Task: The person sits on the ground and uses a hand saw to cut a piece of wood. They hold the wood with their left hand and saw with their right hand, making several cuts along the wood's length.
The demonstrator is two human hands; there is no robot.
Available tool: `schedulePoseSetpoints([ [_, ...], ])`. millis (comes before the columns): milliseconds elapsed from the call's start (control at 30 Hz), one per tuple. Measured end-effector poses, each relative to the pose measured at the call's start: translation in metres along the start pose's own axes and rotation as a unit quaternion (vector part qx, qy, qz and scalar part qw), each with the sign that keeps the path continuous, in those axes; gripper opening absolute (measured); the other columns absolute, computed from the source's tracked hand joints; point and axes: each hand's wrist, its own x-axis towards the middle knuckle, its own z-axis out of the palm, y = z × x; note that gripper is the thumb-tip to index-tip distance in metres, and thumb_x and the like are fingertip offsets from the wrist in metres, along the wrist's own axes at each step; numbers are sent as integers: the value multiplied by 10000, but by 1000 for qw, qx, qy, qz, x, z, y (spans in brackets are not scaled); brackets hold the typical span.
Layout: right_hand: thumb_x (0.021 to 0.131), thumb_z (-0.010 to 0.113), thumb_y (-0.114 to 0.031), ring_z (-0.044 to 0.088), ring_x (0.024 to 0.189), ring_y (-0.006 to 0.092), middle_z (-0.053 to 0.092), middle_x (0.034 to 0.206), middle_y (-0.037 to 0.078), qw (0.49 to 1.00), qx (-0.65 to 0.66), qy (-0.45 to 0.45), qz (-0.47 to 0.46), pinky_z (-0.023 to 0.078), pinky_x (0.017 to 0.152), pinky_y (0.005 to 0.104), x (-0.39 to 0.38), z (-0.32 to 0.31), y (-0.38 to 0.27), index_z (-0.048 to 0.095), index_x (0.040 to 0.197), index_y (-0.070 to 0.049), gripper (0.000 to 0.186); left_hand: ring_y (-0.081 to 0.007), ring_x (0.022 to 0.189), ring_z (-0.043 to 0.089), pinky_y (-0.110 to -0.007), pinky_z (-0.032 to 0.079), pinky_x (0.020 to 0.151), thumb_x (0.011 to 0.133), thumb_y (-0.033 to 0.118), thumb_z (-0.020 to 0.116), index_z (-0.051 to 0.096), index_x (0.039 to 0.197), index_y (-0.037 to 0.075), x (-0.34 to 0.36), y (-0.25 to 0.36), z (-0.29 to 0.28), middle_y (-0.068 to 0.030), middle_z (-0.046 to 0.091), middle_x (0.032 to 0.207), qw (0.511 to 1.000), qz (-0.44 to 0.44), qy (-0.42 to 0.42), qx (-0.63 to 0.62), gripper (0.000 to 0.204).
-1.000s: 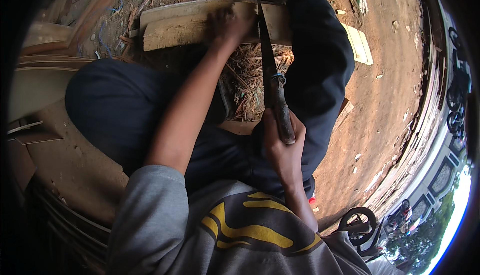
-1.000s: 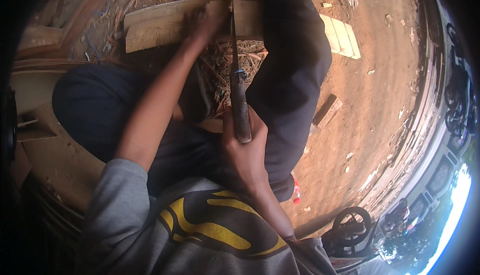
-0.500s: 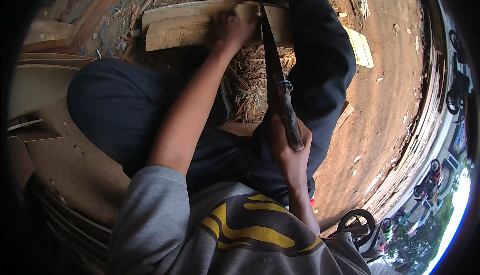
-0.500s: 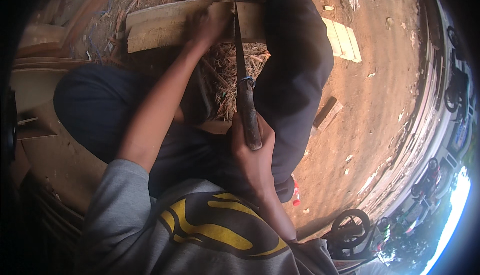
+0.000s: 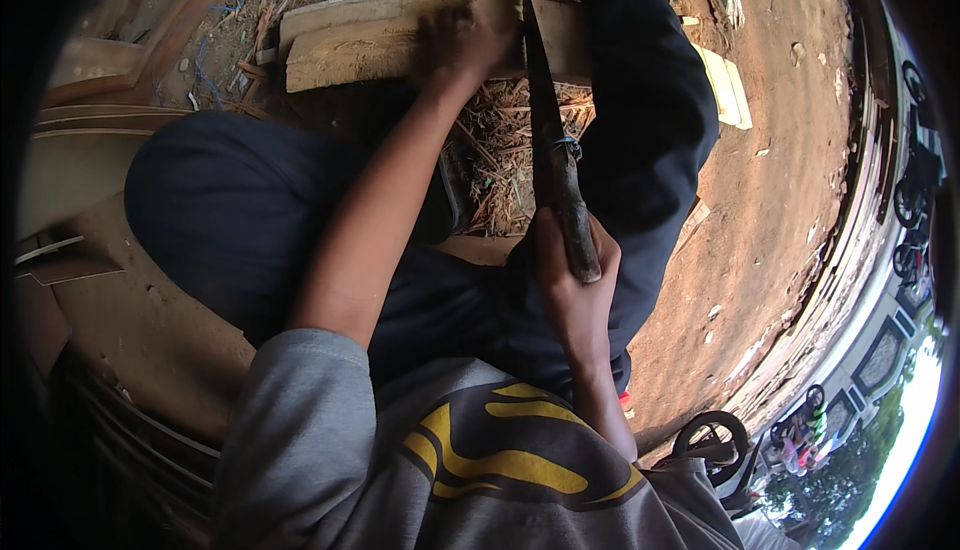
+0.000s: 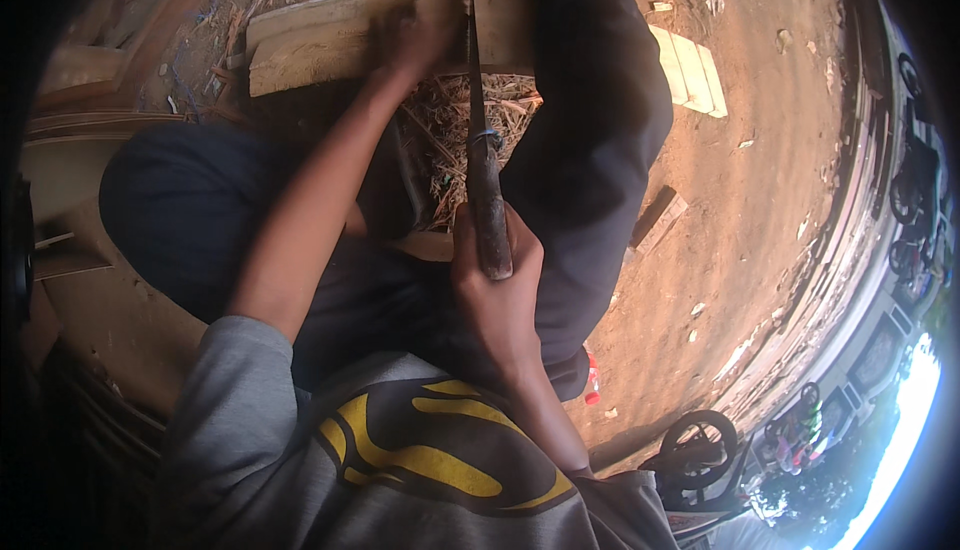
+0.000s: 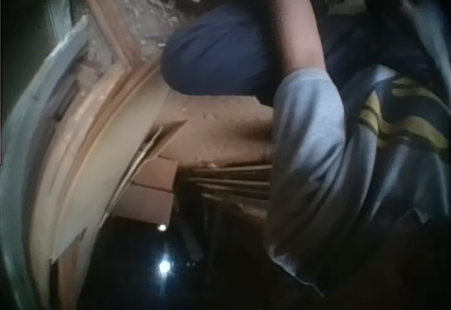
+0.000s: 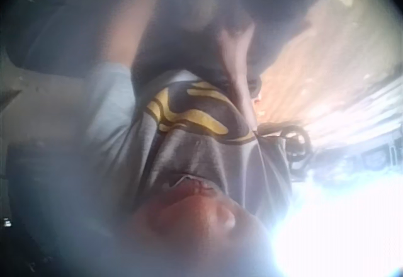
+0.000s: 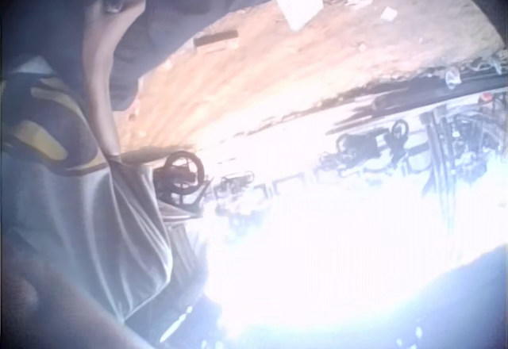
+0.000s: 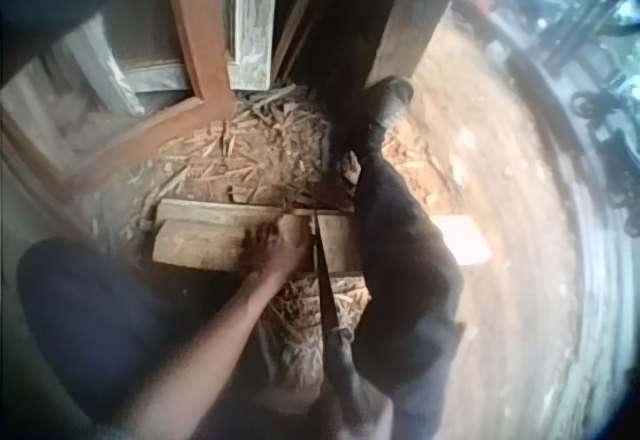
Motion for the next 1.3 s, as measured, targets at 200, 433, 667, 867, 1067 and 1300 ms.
schedulePoseSetpoints([
  [200,886,551,-139,362,528,9,452,594,-54,999,19,13,47,287,464,201,17,-7,3,524,731,-23,195,-330,1363,206,-539,24,1103,848,698,243,286,1401,9,-5,34,-77,-180,324,1436,987,-42,-148,-34,885],
  [433,885,560,-118,396,561,23,463,604,-29,999,12,0,38,338,501,220,22,0,-2,548,777,8,166,-342,1366,190,-523,16,1110,846,701,253,321,1388,12,-5,22,-66,-168,341,1431,987,-50,-146,-48,879],
  [667,886,551,-110,385,547,22,458,595,-28,997,49,8,56,326,489,222,13,-5,2,526,745,3,182,-340,1275,289,-560,120,1033,866,627,313,343,1374,127,-12,32,-78,-175,400,1348,999,-26,-40,-26,714],
  [867,885,555,-114,378,555,28,446,589,-24,999,19,-4,46,317,488,236,30,2,-3,520,739,4,191,-378,1198,391,-598,196,983,881,575,356,373,1360,194,-6,18,-47,-200,449,1299,998,2,-62,-8,612],
  [1067,893,548,-116,395,577,24,456,605,-29,999,3,4,36,334,508,224,0,-2,-4,518,752,9,191,-331,1366,194,-556,19,1094,842,713,249,298,1400,16,-11,29,-78,-182,336,1429,987,-62,-145,-40,894],
  [1300,883,555,-117,359,554,18,435,594,-45,1000,12,3,27,302,483,219,28,6,6,521,741,1,188,-334,1365,190,-553,11,1094,832,727,242,292,1400,6,-11,33,-95,-185,363,1412,986,-49,-146,-66,918],
])
